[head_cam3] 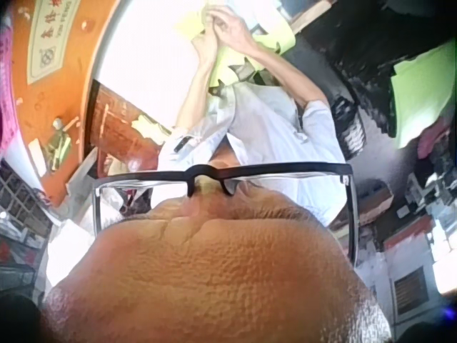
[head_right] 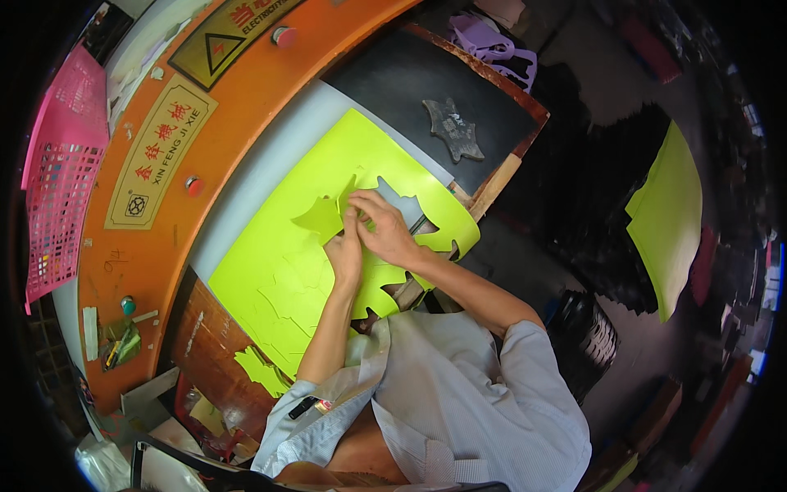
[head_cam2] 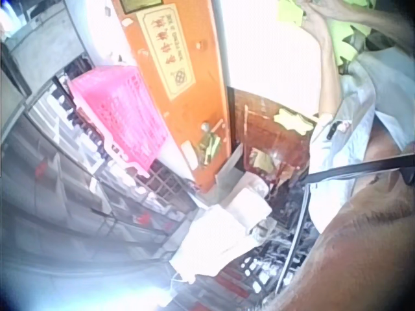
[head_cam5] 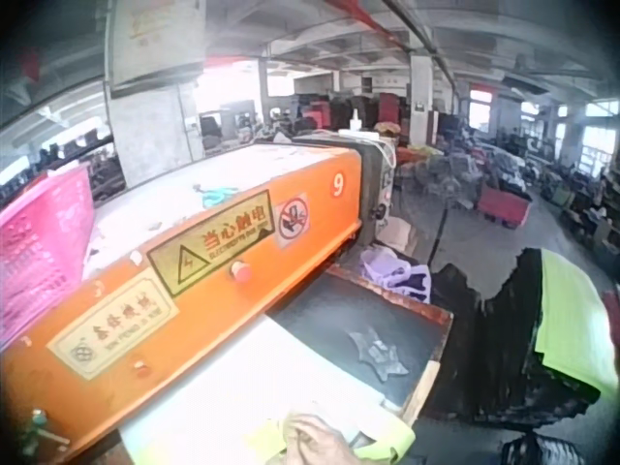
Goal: The person repeatedly places a dark star-shaped template onto a lime-green adhesive sheet, presses it, and peels away the surrounding material to reveal cut shapes. The person also handles a purple star-shaped piece and sets it aside.
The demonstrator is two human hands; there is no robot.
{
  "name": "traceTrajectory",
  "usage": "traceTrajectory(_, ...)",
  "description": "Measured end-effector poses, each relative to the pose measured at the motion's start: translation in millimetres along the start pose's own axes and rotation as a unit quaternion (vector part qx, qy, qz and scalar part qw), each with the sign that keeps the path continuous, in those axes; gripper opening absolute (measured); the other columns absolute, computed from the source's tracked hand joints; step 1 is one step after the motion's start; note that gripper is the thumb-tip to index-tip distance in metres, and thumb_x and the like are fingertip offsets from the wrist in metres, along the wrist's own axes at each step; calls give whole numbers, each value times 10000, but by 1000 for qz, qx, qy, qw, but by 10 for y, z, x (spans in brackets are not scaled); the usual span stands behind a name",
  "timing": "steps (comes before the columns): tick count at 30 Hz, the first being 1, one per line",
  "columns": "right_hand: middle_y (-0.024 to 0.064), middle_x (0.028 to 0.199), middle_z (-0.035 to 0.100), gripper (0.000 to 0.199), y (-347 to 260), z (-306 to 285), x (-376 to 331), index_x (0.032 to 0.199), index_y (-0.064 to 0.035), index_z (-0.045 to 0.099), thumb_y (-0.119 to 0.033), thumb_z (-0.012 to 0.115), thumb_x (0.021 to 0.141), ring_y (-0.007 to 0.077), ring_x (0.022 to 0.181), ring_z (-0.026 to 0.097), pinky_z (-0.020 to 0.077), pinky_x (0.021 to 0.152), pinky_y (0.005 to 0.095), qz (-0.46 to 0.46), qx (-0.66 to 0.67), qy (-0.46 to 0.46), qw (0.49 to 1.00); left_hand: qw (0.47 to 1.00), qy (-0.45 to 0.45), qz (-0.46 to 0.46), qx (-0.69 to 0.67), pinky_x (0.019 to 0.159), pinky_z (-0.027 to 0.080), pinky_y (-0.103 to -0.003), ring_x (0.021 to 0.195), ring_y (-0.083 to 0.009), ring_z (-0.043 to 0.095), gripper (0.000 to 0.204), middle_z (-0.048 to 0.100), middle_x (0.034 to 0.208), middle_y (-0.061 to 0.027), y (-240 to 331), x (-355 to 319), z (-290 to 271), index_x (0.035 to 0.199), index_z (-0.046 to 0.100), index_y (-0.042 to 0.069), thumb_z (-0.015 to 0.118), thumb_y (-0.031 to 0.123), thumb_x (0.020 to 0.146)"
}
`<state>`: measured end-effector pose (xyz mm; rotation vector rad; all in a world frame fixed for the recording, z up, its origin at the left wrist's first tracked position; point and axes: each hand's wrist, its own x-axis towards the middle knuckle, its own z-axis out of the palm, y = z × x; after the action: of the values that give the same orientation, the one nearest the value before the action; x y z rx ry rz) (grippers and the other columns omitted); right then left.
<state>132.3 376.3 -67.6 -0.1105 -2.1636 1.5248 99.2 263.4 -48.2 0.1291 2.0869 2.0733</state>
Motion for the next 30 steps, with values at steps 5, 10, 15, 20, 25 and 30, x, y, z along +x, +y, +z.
traceTrajectory(5, 161, 1126, 686, 179, 341, -144, 523, 1116, 56, 669, 27, 666, 940, 259, 926, 711, 566, 770, 327, 31, -53, 112, 992, 989, -27, 11, 145, 959, 524, -372, 1090, -206, 649, 335, 692, 1205, -144, 25, 204, -104, 1258, 627, -91, 622, 184, 1067)
traceTrajectory(10, 145, 1097, 688, 145, 713, -108, 578, 1071, 49, 683, 11, 688, 932, 224, 872, 705, 563, 728, 316, -5, -11, 92, 996, 978, 165, 26, 127, 842, 509, -345, 911, -167, 629, 296, 716, 944, -78, 128, 224, -377, 1100, 711, -39, 630, 244, 1065)
traceTrajectory(15, 135, 1030, 691, 125, 740, -39, 532, 1035, 30, 674, -20, 701, 924, 277, 830, 703, 564, 704, 374, -16, -31, 100, 994, 981, 42, 7, 188, 836, 524, -381, 880, -190, 644, 312, 716, 976, -79, 192, 186, -216, 1073, 723, -27, 598, 259, 1082)
traceTrajectory(20, 164, 1009, 722, 223, 405, -196, 580, 1045, -7, 699, -215, 625, 1020, 257, 788, 717, 562, 707, 373, 296, 60, -100, 948, 952, -82, 170, 240, 1005, 528, -403, 1153, -332, 700, 296, 717, 1222, -242, 67, 46, -156, 1260, 698, -19, 661, 46, 973)
traceTrajectory(25, 157, 694, 697, 436, 408, -526, 905, 840, 46, 746, -377, 728, 944, 235, 662, 685, 529, 639, 386, 419, 228, -242, 845, 821, -258, 308, 406, 1077, 500, -450, 1262, -401, 630, 508, 658, 1350, -232, -103, -28, -454, 1302, 680, 5, 624, -91, 806)
traceTrajectory(30, 192, 786, 735, 405, 396, -170, 1202, 858, 38, 743, -348, 847, 790, 320, 762, 738, 576, 713, 449, 209, -192, -394, 874, 861, -146, 265, 409, 1144, 430, -477, 1362, -405, 549, 487, 603, 1436, -224, 32, 424, -666, 1384, 617, 3, 644, 12, 898)
